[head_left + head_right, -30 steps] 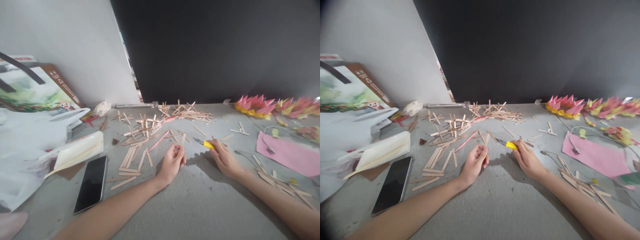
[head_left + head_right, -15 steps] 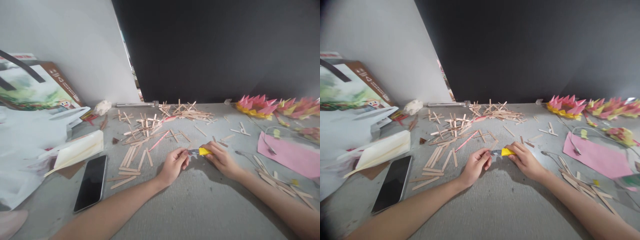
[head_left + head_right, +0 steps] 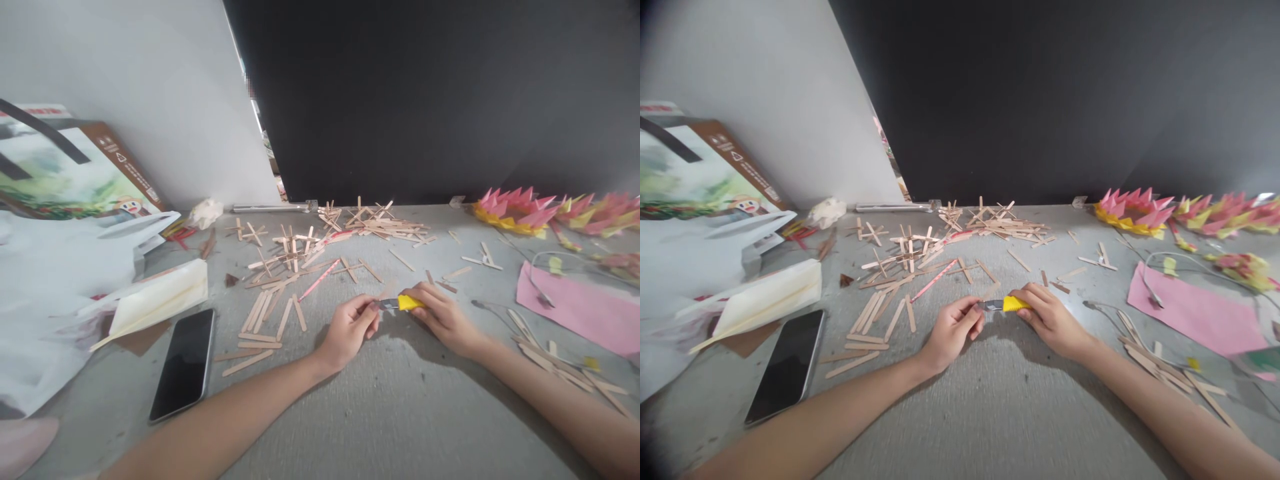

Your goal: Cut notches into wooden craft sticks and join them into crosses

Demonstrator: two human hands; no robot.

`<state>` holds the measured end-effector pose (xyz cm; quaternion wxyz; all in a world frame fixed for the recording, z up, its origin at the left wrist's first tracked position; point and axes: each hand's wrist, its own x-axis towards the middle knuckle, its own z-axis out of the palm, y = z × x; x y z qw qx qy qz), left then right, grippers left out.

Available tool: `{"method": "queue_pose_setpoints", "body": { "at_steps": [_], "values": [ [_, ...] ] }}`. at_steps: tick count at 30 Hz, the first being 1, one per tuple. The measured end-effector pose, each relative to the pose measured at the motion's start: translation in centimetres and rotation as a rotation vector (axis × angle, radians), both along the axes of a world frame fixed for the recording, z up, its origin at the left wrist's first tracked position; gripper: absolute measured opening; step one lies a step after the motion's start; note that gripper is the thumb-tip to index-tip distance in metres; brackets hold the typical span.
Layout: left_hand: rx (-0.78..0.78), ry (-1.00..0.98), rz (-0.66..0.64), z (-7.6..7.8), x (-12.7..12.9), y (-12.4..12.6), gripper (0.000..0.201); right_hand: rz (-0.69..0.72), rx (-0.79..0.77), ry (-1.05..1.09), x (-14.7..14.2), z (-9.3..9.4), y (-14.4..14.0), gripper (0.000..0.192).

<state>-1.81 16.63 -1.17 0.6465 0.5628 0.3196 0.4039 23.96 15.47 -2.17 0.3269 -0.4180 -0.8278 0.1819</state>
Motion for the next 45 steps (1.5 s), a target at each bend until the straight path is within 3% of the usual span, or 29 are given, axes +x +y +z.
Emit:
{"method": "queue_pose_setpoints", "body": {
  "at_steps": [12,27,35,45],
  "values": [
    [0.006,0.083,-0.007,0.14,-0.06,0.06,0.045,-0.002,-0.007,-0.045,0.03,0.04,0.12,0.03],
    [-0.037,0.027,-0.036,0.01,0.09,0.34,0.045,-0.016,0.005,-0.05,0.1,-0.34,0.36,0.033],
    [-0.047,0.024,0.019,-0.09,0.1,0.22,0.044,-0.037,0.011,-0.052,-0.07,-0.1,0.36,0.03],
    [-0.023,0.039,-0.027,-0.06,-0.06,0.31,0.045,-0.045,0.029,-0.07,-0.08,-0.2,0.23,0.03]
  ]
}}
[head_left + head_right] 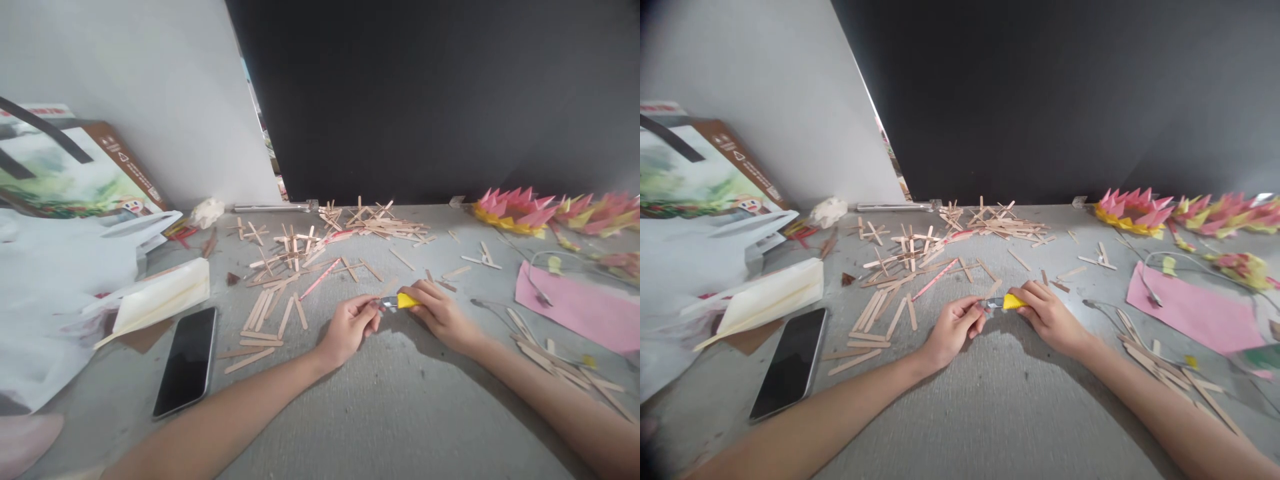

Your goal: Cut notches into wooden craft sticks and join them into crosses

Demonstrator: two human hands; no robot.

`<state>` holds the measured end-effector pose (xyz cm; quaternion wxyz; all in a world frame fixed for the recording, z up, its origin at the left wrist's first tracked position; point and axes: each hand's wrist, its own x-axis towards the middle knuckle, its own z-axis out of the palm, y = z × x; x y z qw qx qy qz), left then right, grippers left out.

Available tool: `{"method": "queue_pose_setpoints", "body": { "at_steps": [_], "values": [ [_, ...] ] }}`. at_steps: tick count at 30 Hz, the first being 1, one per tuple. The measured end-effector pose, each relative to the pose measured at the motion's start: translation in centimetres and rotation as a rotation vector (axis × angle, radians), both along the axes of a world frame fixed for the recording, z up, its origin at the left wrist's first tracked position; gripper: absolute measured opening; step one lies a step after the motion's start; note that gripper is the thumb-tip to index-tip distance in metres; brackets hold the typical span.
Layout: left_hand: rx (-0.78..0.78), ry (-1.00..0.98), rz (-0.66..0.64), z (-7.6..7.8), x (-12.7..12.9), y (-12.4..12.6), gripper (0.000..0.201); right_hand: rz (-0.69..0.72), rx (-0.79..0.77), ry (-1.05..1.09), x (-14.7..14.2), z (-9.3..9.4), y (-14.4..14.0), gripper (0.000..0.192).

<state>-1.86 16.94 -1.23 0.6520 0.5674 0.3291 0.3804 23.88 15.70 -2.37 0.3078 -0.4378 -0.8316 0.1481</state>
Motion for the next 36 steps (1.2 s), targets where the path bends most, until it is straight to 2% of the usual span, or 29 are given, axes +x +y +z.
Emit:
{"method": "queue_pose_setpoints", "body": {
  "at_steps": [8,13,17,23,27,36],
  "values": [
    [0.014,0.006,-0.015,-0.06,-0.01,-0.07,0.044,0.012,0.008,0.009,-0.14,0.02,0.1,0.031],
    [0.005,-0.022,0.019,-0.42,-0.03,-0.02,0.04,0.017,0.007,0.017,-0.19,0.26,0.05,0.03],
    [0.029,-0.023,-0.014,-0.31,0.02,-0.02,0.038,0.022,0.004,0.02,-0.26,0.13,0.07,0.03],
    [0.002,-0.018,0.021,-0.32,-0.03,0.04,0.042,0.017,-0.009,0.019,-0.2,-0.25,0.19,0.031],
    [0.019,-0.004,-0.002,-0.46,-0.1,0.09,0.043,0.021,0.018,0.023,-0.23,-0.4,0.22,0.031],
    [-0.009,-0.012,0.003,-0.01,-0.06,0.16,0.043,0.018,0.013,0.023,-0.55,0.15,0.14,0.029]
  ]
}}
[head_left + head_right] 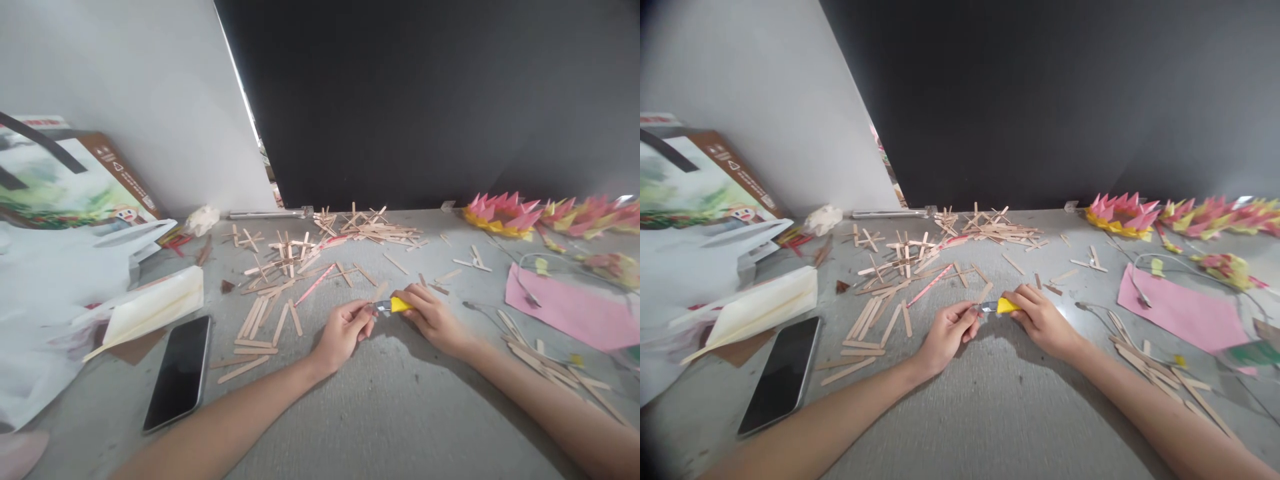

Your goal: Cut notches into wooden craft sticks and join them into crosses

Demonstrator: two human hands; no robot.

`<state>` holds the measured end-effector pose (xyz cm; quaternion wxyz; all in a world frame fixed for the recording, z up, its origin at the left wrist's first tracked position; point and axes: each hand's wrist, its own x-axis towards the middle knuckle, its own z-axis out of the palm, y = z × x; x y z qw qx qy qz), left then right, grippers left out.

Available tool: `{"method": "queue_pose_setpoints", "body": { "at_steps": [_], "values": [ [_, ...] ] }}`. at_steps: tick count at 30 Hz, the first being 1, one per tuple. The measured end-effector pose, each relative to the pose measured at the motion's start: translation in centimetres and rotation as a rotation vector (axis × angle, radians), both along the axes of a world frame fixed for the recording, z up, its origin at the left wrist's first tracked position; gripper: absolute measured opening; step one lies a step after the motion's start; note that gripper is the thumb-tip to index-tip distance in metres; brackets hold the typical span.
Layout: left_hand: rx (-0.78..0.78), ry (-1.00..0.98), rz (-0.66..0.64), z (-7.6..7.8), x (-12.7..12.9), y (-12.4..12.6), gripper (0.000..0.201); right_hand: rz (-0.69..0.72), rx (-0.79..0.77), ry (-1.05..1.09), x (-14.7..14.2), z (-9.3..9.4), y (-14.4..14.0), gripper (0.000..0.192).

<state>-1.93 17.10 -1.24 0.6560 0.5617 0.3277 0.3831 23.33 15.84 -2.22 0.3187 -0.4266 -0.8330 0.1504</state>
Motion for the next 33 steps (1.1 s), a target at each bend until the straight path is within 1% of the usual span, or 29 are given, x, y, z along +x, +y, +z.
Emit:
{"method": "queue_pose_setpoints", "body": {
  "at_steps": [5,8,14,16,19,24,29,33],
  "values": [
    [-0.008,-0.013,-0.014,-0.21,-0.08,0.02,0.043,0.012,-0.01,0.001,0.1,-0.46,0.1,0.03],
    [-0.023,-0.025,-0.002,-0.2,-0.12,0.07,0.041,-0.002,-0.011,0.003,0.0,-0.29,0.03,0.03],
    [-0.001,-0.026,-0.031,-0.04,-0.06,0.09,0.043,0.005,-0.001,-0.003,-0.15,-0.06,0.06,0.034],
    [-0.014,-0.031,-0.012,-0.05,-0.07,0.07,0.043,0.007,-0.002,-0.002,-0.1,-0.1,0.1,0.034],
    [-0.027,-0.03,0.01,-0.1,-0.12,0.03,0.042,0.007,-0.004,0.007,-0.08,-0.12,0.1,0.034],
    [-0.028,-0.024,-0.039,0.0,-0.11,-0.01,0.043,0.016,-0.022,0.018,-0.18,-0.14,0.08,0.032],
    [-0.064,-0.048,0.006,0.22,0.03,-0.1,0.043,0.003,-0.012,0.019,-0.1,-0.04,0.02,0.03],
    [-0.075,-0.051,-0.026,0.03,0.12,-0.11,0.043,0.008,-0.022,0.023,-0.15,0.01,-0.06,0.029]
  ]
}}
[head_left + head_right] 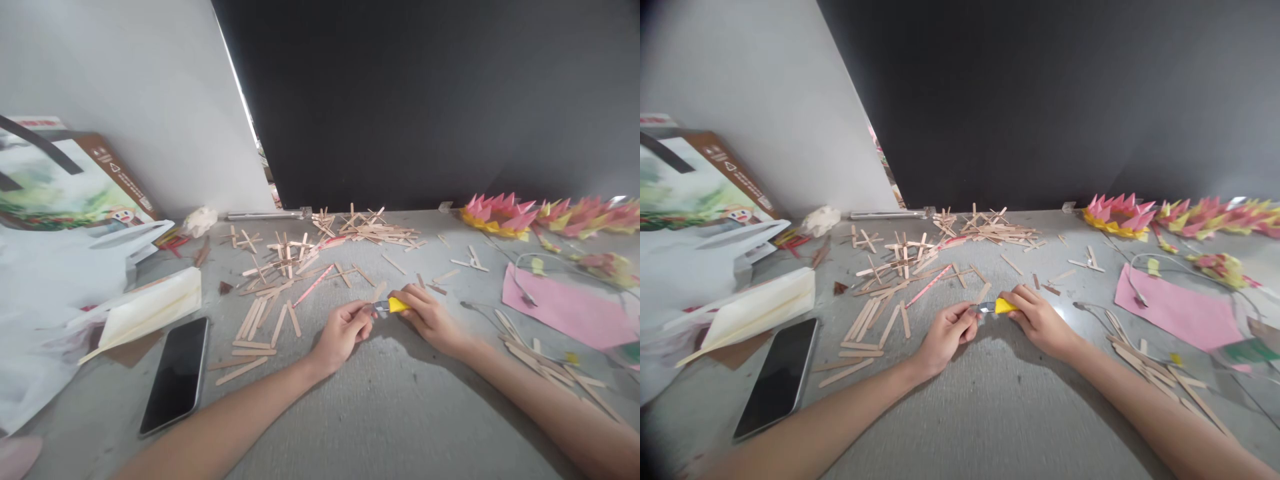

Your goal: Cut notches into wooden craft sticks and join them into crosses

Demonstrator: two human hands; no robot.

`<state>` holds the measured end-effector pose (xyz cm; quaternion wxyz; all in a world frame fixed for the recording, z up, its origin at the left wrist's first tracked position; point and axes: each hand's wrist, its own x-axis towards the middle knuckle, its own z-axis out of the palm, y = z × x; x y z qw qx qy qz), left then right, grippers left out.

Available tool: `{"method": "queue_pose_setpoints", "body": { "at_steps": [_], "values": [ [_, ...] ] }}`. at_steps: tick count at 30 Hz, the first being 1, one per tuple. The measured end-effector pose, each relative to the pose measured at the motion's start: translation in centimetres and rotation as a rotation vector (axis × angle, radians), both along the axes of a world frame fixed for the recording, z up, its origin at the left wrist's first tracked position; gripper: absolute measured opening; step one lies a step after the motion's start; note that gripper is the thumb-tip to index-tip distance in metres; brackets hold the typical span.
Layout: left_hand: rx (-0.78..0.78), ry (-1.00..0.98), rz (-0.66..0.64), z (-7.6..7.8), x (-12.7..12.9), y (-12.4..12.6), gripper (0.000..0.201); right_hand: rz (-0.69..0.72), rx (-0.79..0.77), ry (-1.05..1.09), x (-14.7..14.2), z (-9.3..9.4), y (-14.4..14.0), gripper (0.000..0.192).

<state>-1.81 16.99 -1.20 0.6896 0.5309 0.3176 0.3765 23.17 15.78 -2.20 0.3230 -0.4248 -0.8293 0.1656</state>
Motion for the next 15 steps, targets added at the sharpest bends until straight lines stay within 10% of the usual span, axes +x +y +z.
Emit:
{"method": "queue_pose_setpoints", "body": {
  "at_steps": [15],
  "values": [
    [-0.014,-0.008,0.003,-0.36,-0.05,0.12,0.042,-0.007,-0.005,-0.016,0.13,-0.08,-0.02,0.034]
  ]
}}
